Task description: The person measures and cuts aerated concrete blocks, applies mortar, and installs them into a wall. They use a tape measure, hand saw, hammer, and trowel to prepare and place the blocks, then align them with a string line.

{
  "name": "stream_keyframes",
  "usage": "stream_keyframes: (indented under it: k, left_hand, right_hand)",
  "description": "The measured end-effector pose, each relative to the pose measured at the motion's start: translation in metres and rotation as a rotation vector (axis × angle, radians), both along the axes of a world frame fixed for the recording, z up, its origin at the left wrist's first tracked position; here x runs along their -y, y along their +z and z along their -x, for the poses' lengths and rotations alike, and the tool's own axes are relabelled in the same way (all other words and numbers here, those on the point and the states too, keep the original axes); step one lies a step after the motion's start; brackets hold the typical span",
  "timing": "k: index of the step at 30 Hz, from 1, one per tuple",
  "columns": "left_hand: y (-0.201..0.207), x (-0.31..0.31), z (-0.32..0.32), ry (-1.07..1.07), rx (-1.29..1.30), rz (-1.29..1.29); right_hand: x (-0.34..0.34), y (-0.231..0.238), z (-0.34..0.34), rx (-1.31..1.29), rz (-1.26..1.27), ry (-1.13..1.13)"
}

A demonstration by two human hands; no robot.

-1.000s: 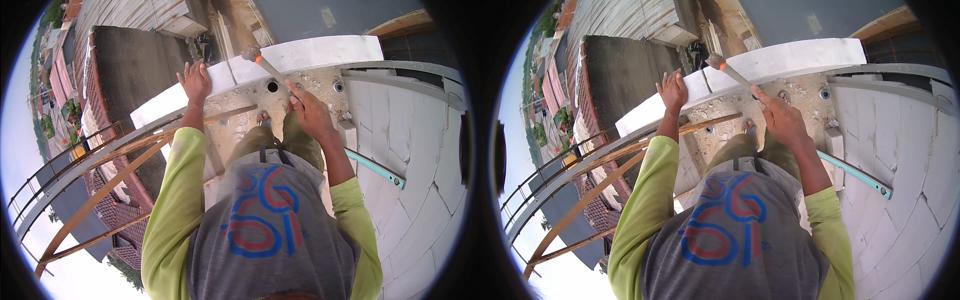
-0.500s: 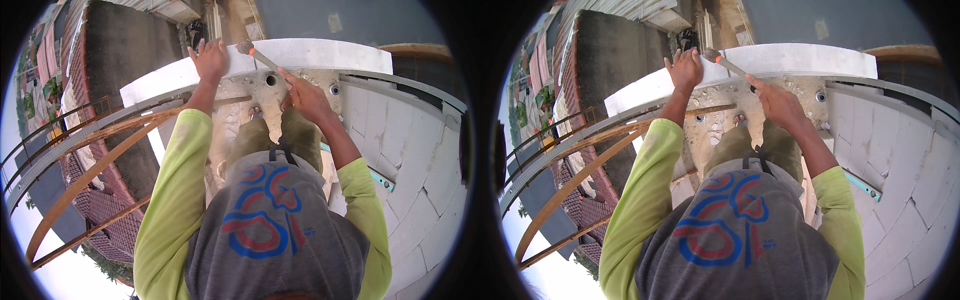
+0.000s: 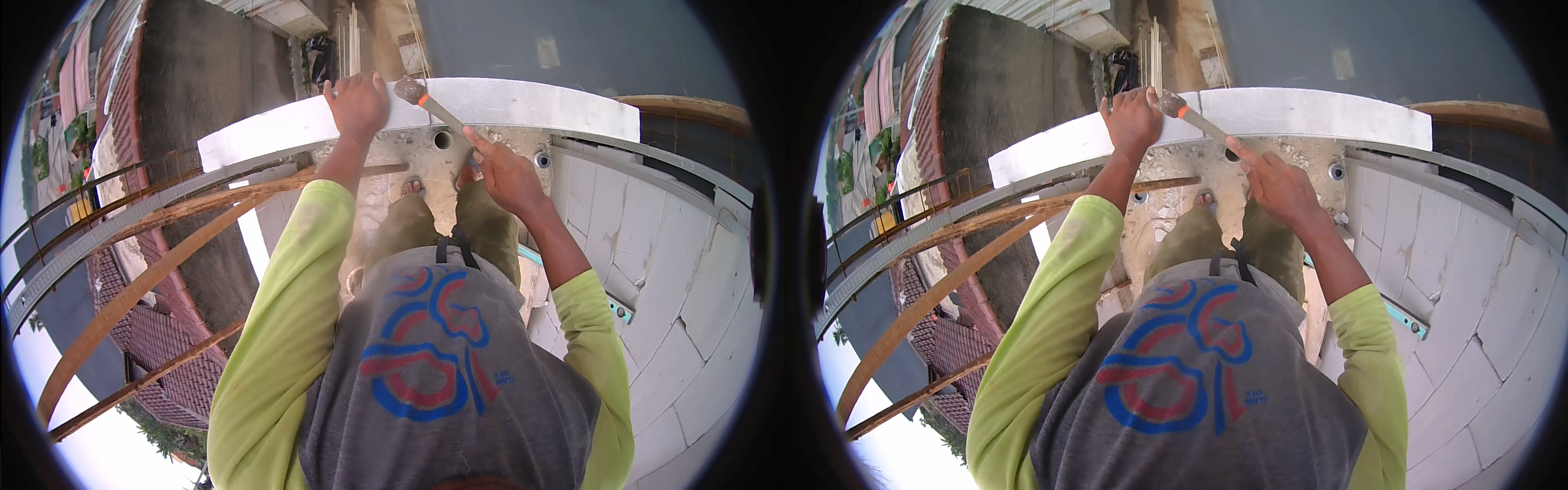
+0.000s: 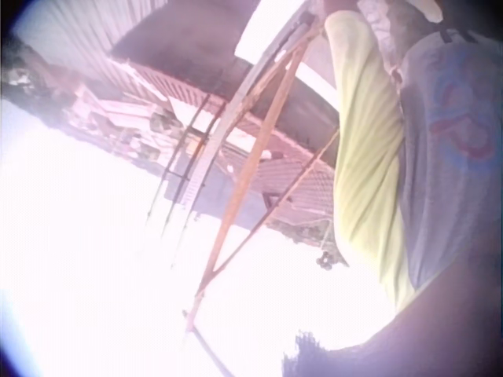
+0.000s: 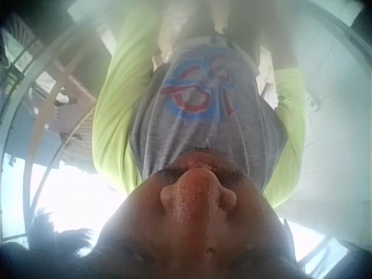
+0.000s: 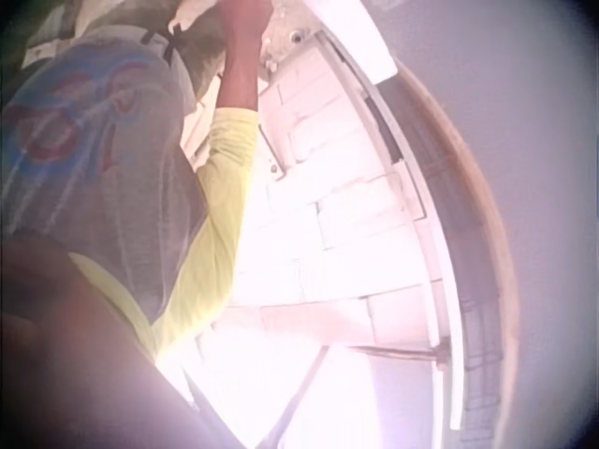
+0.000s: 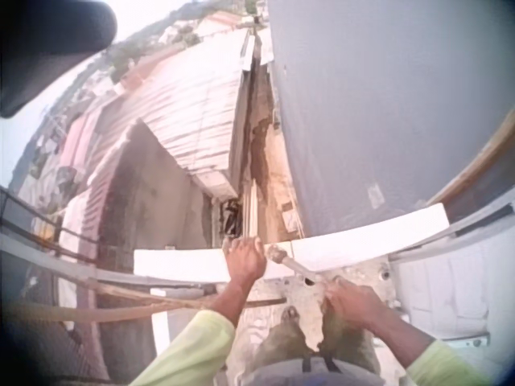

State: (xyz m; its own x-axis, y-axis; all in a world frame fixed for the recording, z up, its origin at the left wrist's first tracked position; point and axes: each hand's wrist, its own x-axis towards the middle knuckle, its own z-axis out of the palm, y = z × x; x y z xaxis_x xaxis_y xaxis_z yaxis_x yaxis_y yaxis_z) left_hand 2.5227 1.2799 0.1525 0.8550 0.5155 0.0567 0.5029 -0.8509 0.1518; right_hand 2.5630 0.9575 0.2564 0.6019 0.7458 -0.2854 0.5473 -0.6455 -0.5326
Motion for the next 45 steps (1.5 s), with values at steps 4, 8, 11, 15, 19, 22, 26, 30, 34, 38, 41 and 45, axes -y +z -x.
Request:
stream_keyframes:
  k: [4,8,11,15,19,22,26,30,34,38,41,45]
  left_hand:
    - [0.006,0.003,-0.004,-0.018,0.061,0.099]
    - [0.004,0.003,0.006,-0.012,-0.055,0.07]
    - [0.008,0.002,0.001,-0.015,-0.029,0.07]
    - [0.009,0.007,0.002,-0.019,-0.041,0.068]
    - [0.013,0.005,0.003,-0.009,-0.087,0.088]
    - [0.008,0.003,0.007,-0.024,0.034,-0.063]
    - [0.014,0.008,0.001,-0.019,-0.028,0.039]
    - [0.001,0.007,0.01,0.0,0.039,0.012]
    - [-0.001,-0.004,0.007,-0.021,0.126,0.058]
    - [-0.001,-0.033,0.016,-0.121,0.237,-0.105]
    - [0.006,-0.027,0.014,-0.041,-0.018,0.078]
    - [0.015,-0.027,0.015,-0.026,-0.08,0.109]
  right_hand:
    - [0.004,-0.021,-0.003,-0.055,0.122,-0.006]
    - [-0.005,0.013,0.002,-0.099,0.133,-0.031]
    - [0.001,-0.003,0.009,-0.022,-0.141,-0.053]
    - [0.005,-0.029,0.007,-0.025,0.017,-0.014]
    - [-0.013,0.003,-0.003,-0.046,0.111,-0.027]
    - [-0.01,0.002,0.013,0.112,-0.26,-0.055]
    - [0.006,-0.042,0.012,-0.058,0.053,-0.042]
    - [0.001,-0.046,0.02,-0.081,0.068,-0.059]
    - [-0.002,-0.047,0.017,-0.06,0.046,-0.064]
    - [-0.002,-0.045,0.012,-0.041,0.035,-0.046]
    - [-0.005,-0.027,0.01,-0.074,0.047,-0.063]
    - [-0.008,-0.008,0.01,-0.047,-0.061,-0.063]
